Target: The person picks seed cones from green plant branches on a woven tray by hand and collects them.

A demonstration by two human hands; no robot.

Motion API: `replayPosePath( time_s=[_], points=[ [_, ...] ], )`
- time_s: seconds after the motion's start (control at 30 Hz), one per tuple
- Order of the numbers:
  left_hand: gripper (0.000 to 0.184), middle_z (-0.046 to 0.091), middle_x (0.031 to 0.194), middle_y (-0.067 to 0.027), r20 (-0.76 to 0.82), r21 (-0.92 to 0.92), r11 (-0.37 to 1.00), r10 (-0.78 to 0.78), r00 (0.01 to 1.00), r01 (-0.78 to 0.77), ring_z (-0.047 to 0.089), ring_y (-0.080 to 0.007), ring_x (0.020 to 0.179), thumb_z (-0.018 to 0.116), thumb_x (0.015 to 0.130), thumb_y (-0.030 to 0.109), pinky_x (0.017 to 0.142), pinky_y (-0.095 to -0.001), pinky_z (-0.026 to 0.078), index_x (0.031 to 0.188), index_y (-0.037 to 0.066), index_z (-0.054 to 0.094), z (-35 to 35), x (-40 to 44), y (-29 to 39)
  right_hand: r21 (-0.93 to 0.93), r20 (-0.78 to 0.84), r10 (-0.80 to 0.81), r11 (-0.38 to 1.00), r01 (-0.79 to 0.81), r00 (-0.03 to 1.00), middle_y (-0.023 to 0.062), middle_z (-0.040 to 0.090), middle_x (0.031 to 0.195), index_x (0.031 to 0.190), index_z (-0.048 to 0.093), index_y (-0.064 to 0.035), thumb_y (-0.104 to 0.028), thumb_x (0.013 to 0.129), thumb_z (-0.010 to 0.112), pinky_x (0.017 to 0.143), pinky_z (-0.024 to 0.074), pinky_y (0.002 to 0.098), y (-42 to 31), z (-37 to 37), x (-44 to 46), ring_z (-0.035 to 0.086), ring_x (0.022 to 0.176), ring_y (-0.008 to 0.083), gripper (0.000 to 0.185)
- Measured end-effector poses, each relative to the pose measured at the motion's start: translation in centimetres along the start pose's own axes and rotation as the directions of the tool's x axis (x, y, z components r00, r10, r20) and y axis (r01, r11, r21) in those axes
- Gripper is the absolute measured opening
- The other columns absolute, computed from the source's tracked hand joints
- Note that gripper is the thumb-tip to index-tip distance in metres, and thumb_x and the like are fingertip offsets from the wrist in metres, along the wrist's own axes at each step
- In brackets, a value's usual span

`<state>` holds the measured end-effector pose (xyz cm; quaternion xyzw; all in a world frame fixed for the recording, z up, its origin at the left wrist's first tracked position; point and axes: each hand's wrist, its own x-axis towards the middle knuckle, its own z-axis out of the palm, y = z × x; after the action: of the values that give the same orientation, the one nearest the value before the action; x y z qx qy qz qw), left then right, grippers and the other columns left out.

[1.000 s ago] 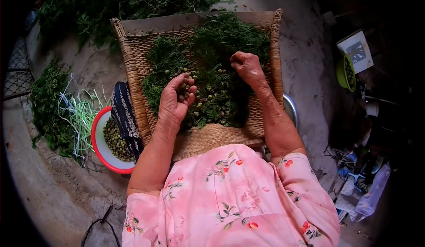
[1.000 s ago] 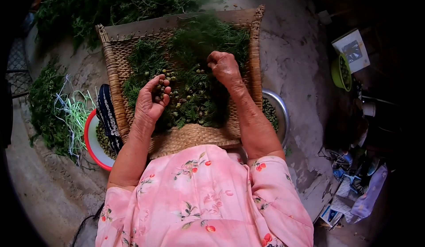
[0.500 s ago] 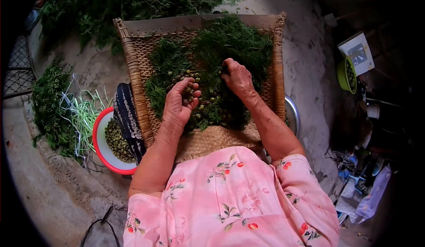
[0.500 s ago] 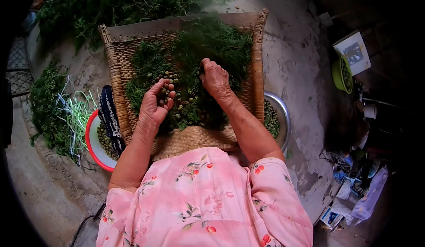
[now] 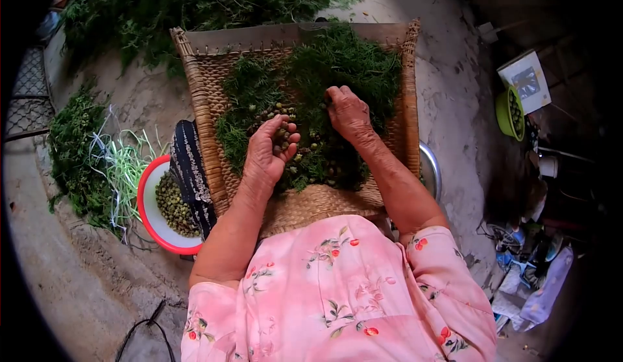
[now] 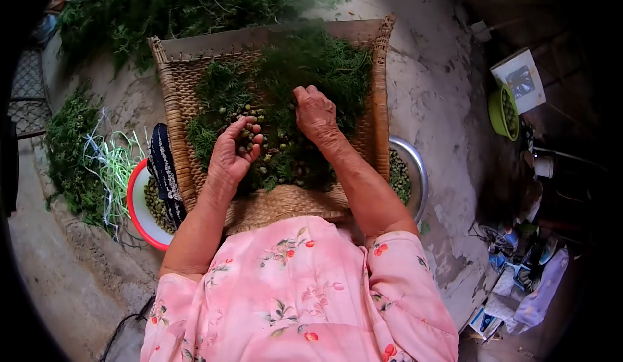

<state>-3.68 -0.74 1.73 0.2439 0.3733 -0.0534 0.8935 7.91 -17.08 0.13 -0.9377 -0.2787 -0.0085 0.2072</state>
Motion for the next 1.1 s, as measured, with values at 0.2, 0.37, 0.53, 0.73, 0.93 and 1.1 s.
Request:
replayPosePath(
  time_s=[0.2,0.37,0.53,0.73,0.93,1.1],
  points=[
    [0.017,0.062,0.08,-0.0051,-0.007,-0.025,1.0,0.002,1.0,-0.002,0.06,-0.0152,0.066,0.057,0.088,0.022,0.052,-0.0245,0.052,0.095,0.006,0.06,-0.1,-0.1,-0.1,-0.191,-0.063,-0.104,0.977,0.091,0.993,0.0102,0.051,0.082,0.092,0.055,-0.0097,-0.004,0.072,0.063,0.066,0.0472,0.0431,0.1,0.4,-0.2,0.056,0.08,0.0305,0.022],
    [0.018,0.063,0.082,-0.0066,-0.004,-0.043,0.999,0.021,1.0,-0.021,0.062,-0.0166,0.071,0.056,0.089,0.022,0.059,-0.028,0.055,0.096,0.005,0.06,-0.2,0.0,-0.2,-0.226,-0.123,-0.182,0.962,0.151,0.976,0.0106,0.052,0.082,0.093,0.056,-0.0098,-0.005,0.072,0.063,0.066,0.047,0.0416,-0.1,0.4,-0.5,0.055,0.079,0.0295,0.022],
    [0.021,0.063,0.086,-0.0085,0.021,-0.085,0.996,0.03,0.999,-0.028,0.063,-0.0189,0.077,0.055,0.09,0.024,0.065,-0.0305,0.056,0.097,0.004,0.06,-0.5,0.2,-0.3,-0.139,-0.172,-0.098,0.987,0.074,0.98,0.0115,0.054,0.084,0.094,0.058,-0.0082,-0.008,0.073,0.064,0.067,0.0474,0.0409,-0.7,-0.2,-0.4,0.057,0.08,0.0296,0.021],
    [0.026,0.062,0.09,-0.0097,0.021,-0.112,0.994,0.008,1.0,-0.006,0.062,-0.0204,0.079,0.055,0.09,0.029,0.067,-0.0329,0.056,0.097,0.004,0.058,0.3,-0.3,-0.1,0.713,0.229,0.007,0.679,-0.173,0.973,0.011,0.065,0.082,0.099,0.061,-0.0011,-0.014,0.077,0.066,0.065,0.0496,0.0285,-4.0,-4.1,-0.1,0.061,0.07,0.0159,0.026],
    [0.029,0.061,0.084,-0.0085,0.062,-0.097,0.995,-0.031,0.998,0.037,0.063,-0.0187,0.073,0.055,0.09,0.033,0.059,-0.0306,0.056,0.094,0.004,0.057,-0.2,0.3,-0.1,0.196,0.061,0.076,0.977,-0.087,0.995,0.0096,0.062,0.081,0.09,0.063,-0.0054,-0.016,0.079,0.067,0.066,0.05,0.0367,-0.6,-1.2,0.8,0.061,0.073,0.0248,0.016],
    [0.028,0.061,0.081,-0.0076,0.039,-0.093,0.996,-0.014,0.999,0.018,0.062,-0.0175,0.069,0.054,0.09,0.032,0.057,-0.0283,0.056,0.094,0.004,0.058,-0.2,0.2,-0.2,-0.033,0.088,0.006,0.999,-0.003,0.996,0.009,0.054,0.083,0.083,0.059,-0.0076,-0.019,0.072,0.072,0.067,0.048,0.0394,-0.9,-0.2,0.1,0.057,0.08,0.0286,0.02]
  ],
)
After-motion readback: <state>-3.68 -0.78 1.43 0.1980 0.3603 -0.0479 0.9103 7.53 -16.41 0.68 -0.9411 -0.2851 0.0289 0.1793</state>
